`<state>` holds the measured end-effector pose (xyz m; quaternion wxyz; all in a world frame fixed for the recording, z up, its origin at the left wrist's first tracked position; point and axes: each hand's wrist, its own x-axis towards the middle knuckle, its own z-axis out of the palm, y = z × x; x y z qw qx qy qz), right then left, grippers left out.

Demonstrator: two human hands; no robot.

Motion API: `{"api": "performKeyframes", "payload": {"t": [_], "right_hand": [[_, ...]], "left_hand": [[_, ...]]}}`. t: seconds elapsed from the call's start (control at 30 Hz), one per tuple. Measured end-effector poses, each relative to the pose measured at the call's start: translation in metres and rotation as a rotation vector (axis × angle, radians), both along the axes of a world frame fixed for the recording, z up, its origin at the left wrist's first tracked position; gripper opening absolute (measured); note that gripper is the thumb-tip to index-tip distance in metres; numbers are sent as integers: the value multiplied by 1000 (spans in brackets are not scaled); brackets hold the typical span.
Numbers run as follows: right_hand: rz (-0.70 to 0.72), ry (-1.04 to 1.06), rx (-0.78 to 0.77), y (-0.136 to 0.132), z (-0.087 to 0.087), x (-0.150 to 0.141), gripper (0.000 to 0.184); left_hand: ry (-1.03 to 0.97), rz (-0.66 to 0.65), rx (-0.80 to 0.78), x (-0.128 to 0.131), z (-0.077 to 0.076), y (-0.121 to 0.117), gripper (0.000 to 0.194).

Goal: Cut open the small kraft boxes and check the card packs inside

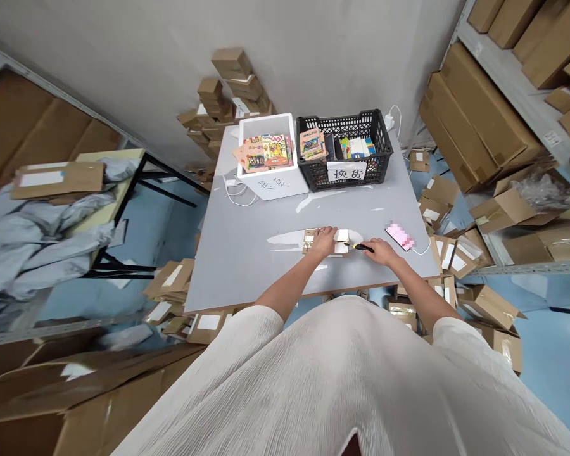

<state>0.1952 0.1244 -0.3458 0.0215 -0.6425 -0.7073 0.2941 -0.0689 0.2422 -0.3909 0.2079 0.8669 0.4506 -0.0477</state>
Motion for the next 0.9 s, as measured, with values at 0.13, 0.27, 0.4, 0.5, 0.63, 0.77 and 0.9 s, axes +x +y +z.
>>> {"api": "performKeyframes", "payload": {"t": [0.13,0.27,0.4,0.5,0.63,0.77,0.9], "right_hand": [[1,-101,40,0,-7,-8,52],[-21,-143,61,-1,-12,-14,51],[-54,-125,64,-6,-16,-15,52],[-54,-43,47,-7,-19,-14,53],[-47,-46,69,-5,-21,-9,54],[-20,-95,100,-7,-20,5,56],[-17,-94,105,-10,-19,14,57]], "left_hand": [[-62,-10,20,-4,-8,-7,67],[-76,11,27,-6,-14,-16,64],[-92,33,24,-5,-15,-21,65],[-113,44,19,-5,-15,-22,67],[-137,51,7,-7,-13,-24,65],[-139,67,-8,-6,-11,-27,66],[-144,80,-9,-5,-8,-29,66]]}}
